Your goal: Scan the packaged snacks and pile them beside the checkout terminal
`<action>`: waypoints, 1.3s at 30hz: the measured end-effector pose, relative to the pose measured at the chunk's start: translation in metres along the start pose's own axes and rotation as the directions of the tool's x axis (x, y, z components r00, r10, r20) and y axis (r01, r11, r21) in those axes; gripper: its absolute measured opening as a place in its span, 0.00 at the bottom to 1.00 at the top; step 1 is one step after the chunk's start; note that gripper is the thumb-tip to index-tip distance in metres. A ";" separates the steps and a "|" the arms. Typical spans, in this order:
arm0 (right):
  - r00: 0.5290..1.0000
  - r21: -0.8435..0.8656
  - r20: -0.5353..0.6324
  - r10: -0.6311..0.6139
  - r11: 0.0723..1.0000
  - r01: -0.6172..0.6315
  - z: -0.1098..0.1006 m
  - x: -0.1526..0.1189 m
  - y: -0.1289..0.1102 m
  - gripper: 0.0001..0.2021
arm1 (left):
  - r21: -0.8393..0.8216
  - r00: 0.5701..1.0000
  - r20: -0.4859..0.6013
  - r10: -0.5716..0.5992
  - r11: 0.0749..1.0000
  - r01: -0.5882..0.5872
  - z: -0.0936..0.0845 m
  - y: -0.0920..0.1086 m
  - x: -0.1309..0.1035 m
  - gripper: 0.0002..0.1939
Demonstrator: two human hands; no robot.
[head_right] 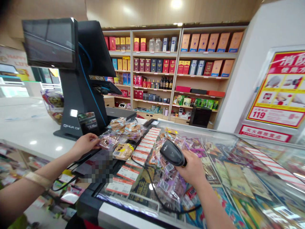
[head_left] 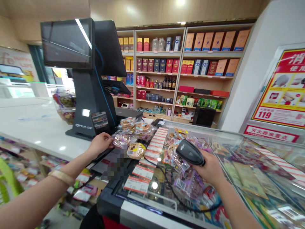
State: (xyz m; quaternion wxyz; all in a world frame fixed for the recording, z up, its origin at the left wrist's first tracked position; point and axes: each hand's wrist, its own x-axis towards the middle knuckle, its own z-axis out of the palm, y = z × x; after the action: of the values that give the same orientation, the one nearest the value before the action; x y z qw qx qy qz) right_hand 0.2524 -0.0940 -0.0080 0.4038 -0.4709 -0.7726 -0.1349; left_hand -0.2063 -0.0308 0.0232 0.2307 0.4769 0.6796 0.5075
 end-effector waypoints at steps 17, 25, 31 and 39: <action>0.999 0.004 -0.045 -0.021 1.000 0.021 -0.002 0.001 -0.001 0.10 | 0.798 0.918 0.082 0.389 0.526 -0.294 0.013 0.004 -0.003 0.23; 0.952 0.032 -0.297 0.066 0.998 -0.059 -0.010 0.005 -0.004 0.08 | 0.408 0.681 0.042 0.731 0.609 -0.680 0.049 0.058 -0.045 0.22; 0.893 -0.001 -0.436 0.113 0.992 -0.126 -0.010 0.005 0.004 0.09 | 0.031 0.667 0.347 0.659 0.703 -0.710 0.129 0.094 -0.091 0.20; 0.906 0.012 -0.394 0.154 0.987 -0.163 -0.007 0.004 0.008 0.09 | 0.123 0.792 0.526 0.309 0.894 -0.430 0.213 0.109 -0.129 0.32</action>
State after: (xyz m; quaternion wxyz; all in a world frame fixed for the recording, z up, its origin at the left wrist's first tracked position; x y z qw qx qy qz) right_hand 0.2621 -0.0919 -0.0020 0.5554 -0.4997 -0.6334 -0.2016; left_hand 0.0652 -0.0409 0.0199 0.2335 0.7384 0.5460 0.3194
